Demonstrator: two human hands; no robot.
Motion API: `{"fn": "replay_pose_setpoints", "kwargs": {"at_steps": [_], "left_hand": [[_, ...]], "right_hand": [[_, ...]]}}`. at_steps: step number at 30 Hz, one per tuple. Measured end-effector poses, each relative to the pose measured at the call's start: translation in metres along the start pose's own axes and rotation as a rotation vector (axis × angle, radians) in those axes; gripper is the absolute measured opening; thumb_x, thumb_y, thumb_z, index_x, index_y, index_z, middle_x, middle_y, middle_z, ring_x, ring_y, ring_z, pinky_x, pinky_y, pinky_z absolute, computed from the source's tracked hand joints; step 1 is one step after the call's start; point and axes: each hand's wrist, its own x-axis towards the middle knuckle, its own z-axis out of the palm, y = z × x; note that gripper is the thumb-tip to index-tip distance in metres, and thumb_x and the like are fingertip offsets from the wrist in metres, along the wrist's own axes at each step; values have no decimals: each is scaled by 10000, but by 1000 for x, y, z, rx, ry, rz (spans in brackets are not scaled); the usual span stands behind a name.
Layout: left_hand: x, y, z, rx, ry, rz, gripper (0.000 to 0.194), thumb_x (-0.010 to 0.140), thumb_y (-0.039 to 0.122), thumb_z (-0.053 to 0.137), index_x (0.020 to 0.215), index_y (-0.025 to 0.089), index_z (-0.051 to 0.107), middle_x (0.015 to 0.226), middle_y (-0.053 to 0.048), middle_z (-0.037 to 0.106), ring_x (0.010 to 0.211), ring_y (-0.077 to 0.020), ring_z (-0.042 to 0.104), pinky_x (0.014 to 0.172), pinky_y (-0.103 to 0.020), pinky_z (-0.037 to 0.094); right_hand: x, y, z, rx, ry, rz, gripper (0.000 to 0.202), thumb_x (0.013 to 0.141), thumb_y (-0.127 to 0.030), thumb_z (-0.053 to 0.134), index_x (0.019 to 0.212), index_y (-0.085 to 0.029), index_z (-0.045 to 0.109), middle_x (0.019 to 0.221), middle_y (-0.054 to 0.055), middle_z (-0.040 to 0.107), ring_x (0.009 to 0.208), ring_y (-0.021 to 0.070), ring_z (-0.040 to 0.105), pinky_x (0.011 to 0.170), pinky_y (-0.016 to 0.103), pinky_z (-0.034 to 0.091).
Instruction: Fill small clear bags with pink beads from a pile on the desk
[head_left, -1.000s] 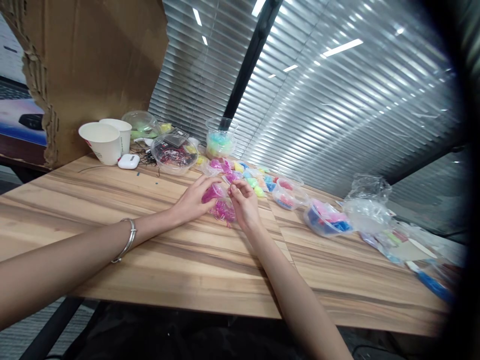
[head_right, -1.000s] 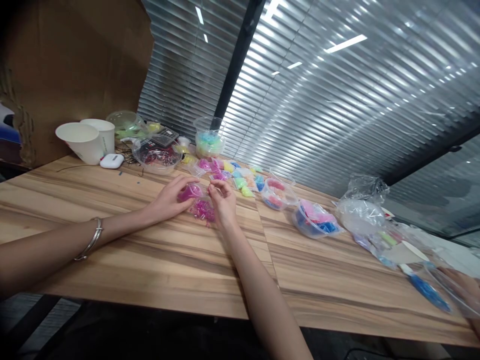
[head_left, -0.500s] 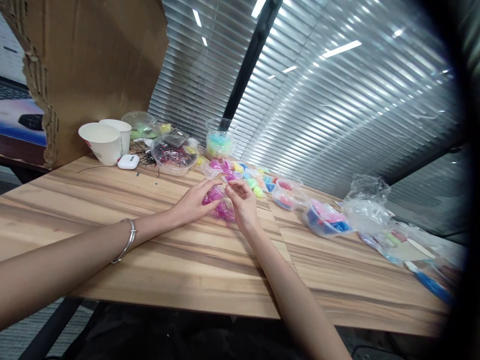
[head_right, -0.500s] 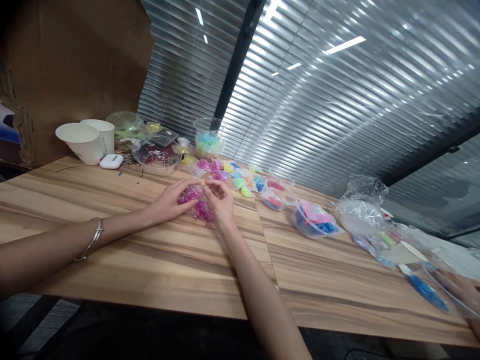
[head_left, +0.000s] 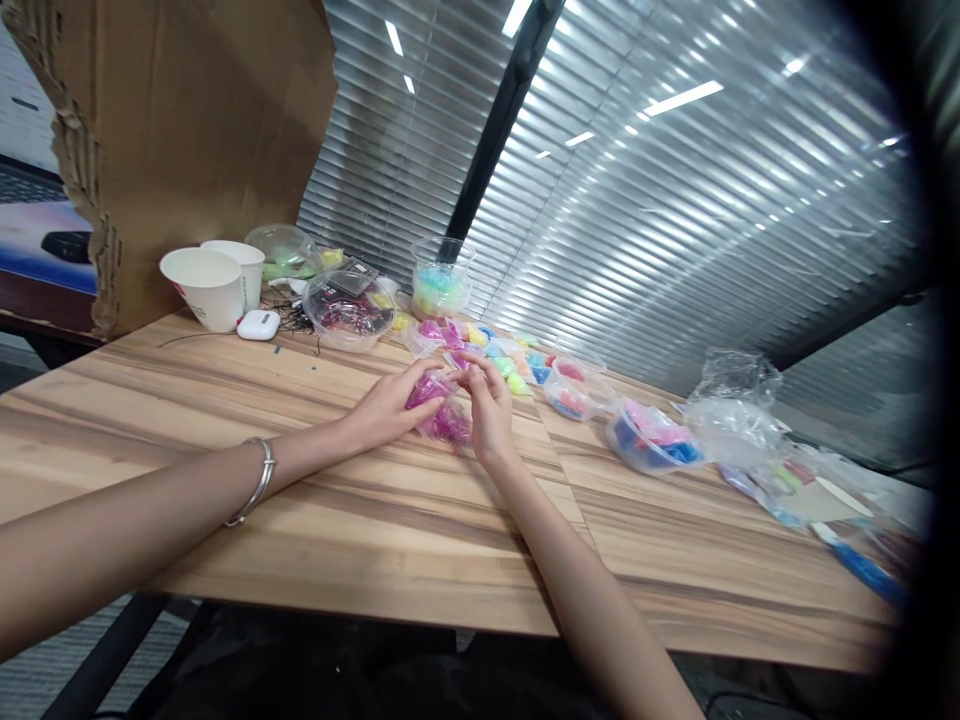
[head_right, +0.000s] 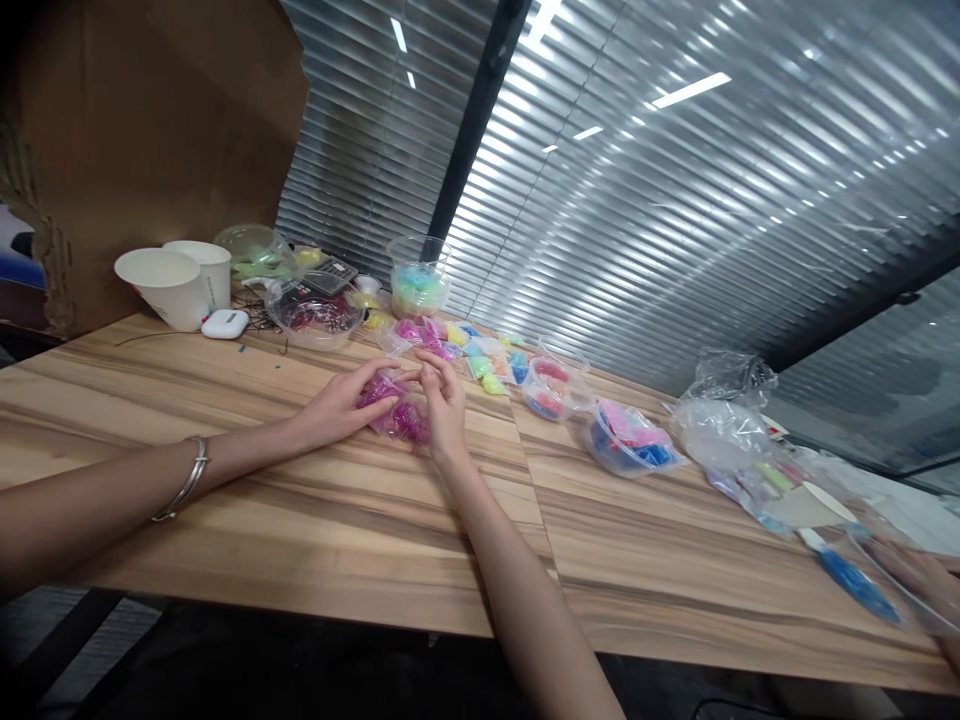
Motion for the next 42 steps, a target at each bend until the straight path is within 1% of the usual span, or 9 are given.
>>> {"fn": "replay_pose_setpoints", "kwargs": {"at_steps": [6, 10, 13, 20, 22, 25, 28, 34, 42], "left_hand": [[-1, -2, 1, 12, 16, -70, 492, 850, 438, 496, 1294, 249, 403, 1173, -29, 603, 970, -190, 606, 810, -282, 465], [-2, 0, 1, 31, 21, -82, 485, 859, 451, 472, 1286, 228, 414, 955, -16, 628, 808, -172, 605, 723, -268, 457], [-2, 1, 0, 50, 31, -79, 485, 866, 452, 463, 1288, 217, 414, 876, -7, 605, 768, -165, 589, 709, -262, 444], [0, -2, 2, 9, 81, -96, 471, 868, 444, 450, 1274, 210, 401, 1000, -28, 607, 838, -165, 587, 750, -270, 445], [-1, 0, 1, -4, 29, -73, 467, 854, 437, 477, 1259, 212, 414, 1000, -26, 615, 823, -160, 591, 731, -261, 449], [-5, 5, -1, 43, -165, 25, 455, 830, 433, 520, 1228, 221, 465, 907, -13, 639, 755, -156, 598, 678, -245, 447], [-8, 10, -2, 82, -331, 152, 428, 832, 408, 525, 1221, 230, 503, 906, -24, 660, 785, -164, 620, 698, -239, 454], [-10, 14, -1, 218, -408, 260, 433, 844, 451, 507, 1202, 209, 539, 897, -48, 669, 768, -169, 623, 676, -237, 441], [-9, 14, 0, 319, -455, 242, 444, 864, 497, 449, 1164, 186, 547, 888, -61, 653, 783, -180, 611, 658, -248, 422]], "right_hand": [[4, 0, -4, 76, 86, 44, 316, 915, -445, 439, 1098, -222, 564, 803, 22, 652, 815, 171, 635, 918, 362, 434], [3, -4, -3, 85, 91, 60, 360, 915, -474, 403, 1119, -218, 554, 781, 30, 654, 819, 182, 637, 905, 374, 435], [2, -5, -4, 141, 100, 104, 384, 913, -488, 380, 1139, -222, 540, 776, 32, 668, 867, 189, 636, 909, 386, 428], [7, 2, -16, 343, 160, 171, 305, 884, -443, 465, 1080, -246, 590, 643, -22, 583, 809, 158, 610, 914, 355, 440], [8, 1, -19, 427, 167, 194, 284, 877, -430, 489, 1062, -247, 603, 672, -22, 570, 800, 146, 599, 918, 345, 447], [8, -2, -21, 495, 186, 219, 279, 874, -440, 488, 1042, -254, 610, 745, -5, 577, 830, 149, 591, 937, 358, 452], [6, -5, -20, 552, 197, 244, 276, 877, -448, 477, 1025, -258, 612, 783, 7, 580, 868, 155, 589, 950, 369, 455], [0, -11, -9, 668, 147, 269, 223, 883, -406, 492, 996, -259, 616, 770, -7, 562, 845, 133, 580, 913, 322, 473], [-6, -15, 0, 696, 99, 243, 220, 897, -360, 496, 988, -220, 639, 755, -2, 577, 805, 122, 572, 864, 285, 478]]}}
